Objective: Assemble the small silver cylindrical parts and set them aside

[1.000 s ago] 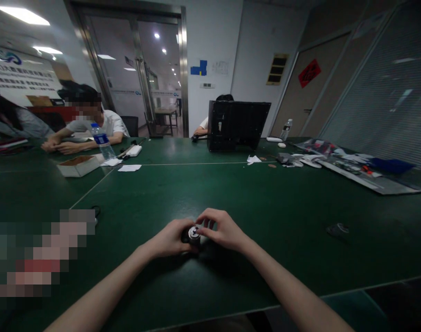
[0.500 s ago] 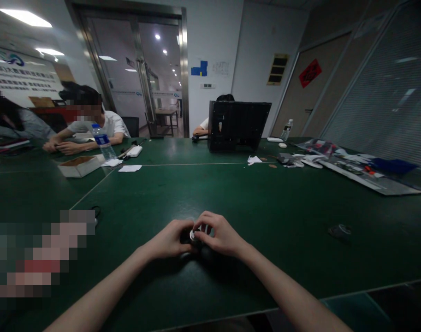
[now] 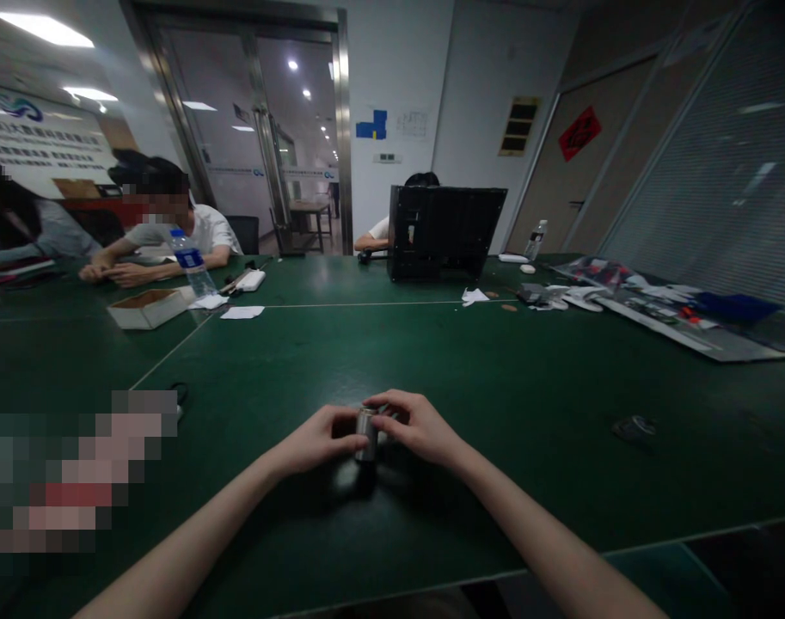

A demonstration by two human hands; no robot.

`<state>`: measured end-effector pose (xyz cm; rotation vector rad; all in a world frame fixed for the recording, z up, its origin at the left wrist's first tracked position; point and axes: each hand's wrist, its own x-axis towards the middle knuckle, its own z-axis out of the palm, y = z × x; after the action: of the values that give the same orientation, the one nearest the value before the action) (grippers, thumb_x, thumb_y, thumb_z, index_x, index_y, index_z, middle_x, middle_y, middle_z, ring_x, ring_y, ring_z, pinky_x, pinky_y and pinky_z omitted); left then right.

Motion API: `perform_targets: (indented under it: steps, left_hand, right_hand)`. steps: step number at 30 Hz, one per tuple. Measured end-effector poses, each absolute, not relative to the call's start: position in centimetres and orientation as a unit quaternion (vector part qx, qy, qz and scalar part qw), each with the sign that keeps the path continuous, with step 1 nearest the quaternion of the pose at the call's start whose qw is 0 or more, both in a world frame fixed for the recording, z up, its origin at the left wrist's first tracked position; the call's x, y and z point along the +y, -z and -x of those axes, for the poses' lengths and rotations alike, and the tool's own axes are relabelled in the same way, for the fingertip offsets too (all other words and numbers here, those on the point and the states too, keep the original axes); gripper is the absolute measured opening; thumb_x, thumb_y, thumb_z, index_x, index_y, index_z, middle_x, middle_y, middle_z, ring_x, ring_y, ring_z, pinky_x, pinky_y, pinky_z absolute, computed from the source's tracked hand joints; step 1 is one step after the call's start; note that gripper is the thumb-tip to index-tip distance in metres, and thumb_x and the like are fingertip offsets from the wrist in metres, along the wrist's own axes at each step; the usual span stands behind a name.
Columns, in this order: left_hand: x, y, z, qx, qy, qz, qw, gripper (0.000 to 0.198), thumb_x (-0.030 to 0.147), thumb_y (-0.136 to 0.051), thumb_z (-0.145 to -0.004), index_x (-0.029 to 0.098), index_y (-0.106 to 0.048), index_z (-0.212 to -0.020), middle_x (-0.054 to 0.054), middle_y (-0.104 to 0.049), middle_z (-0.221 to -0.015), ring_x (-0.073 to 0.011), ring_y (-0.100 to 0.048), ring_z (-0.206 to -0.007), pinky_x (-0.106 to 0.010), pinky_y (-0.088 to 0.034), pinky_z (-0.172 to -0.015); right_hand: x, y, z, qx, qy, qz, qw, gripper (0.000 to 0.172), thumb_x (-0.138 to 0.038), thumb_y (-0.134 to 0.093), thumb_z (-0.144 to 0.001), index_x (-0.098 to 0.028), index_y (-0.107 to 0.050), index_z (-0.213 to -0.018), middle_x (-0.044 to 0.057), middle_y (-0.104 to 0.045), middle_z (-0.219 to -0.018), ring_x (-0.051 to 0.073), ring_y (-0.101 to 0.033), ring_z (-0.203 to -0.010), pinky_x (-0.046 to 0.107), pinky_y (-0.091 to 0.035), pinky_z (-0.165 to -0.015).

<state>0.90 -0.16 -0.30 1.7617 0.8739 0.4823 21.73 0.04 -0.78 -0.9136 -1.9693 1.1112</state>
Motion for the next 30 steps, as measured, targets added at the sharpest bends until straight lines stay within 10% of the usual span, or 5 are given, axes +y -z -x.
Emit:
perform_targets:
  steps: [6,16,30]
  left_hand:
    - [-0.3,1.3,-1.5,0.389,-0.226,-0.621,0.642,0.057,0.065,-0.057,-0.076,0.009,-0.065,-0.084,-0.002,-0.059,-0.069,-0.01,-0.049,-0.056,-0.02,-0.035,-0.052]
    - [-0.6,1.4,-1.6,0.426,-0.217,-0.5,0.722,0.063,0.073,-0.054,-0.071,0.011,-0.061,-0.074,-0.001,-0.056,-0.056,-0.0114,-0.051,-0.052,-0.021,-0.032,-0.05]
    - [-0.6,0.7,-1.8,0.376,-0.209,-0.646,0.63,0.04,0.04,-0.068,-0.076,0.015,-0.061,-0.107,-0.006,-0.065,-0.1,-0.0157,-0.059,-0.081,-0.022,-0.043,-0.061]
  right_hand:
    - [0.7,2.5,-21.3,-0.625,-0.603,0.34,0.36,0.04,-0.047,-0.063,-0.078,-0.015,-0.066,-0.101,0.006,-0.065,-0.092,0.015,-0.061,-0.077,0.024,-0.048,-0.062]
    - [0.9,3.8,-20.6,-0.516,-0.71,0.346,0.332,0.045,-0.053,-0.067,-0.073,-0.011,-0.061,-0.088,0.0,-0.059,-0.066,0.008,-0.055,-0.055,0.02,-0.046,-0.056]
    - [0.6,2.4,-21.3,-0.627,-0.613,0.338,0.342,0.036,-0.039,-0.066,-0.077,-0.018,-0.064,-0.106,0.004,-0.063,-0.094,0.008,-0.054,-0.064,0.021,-0.044,-0.058]
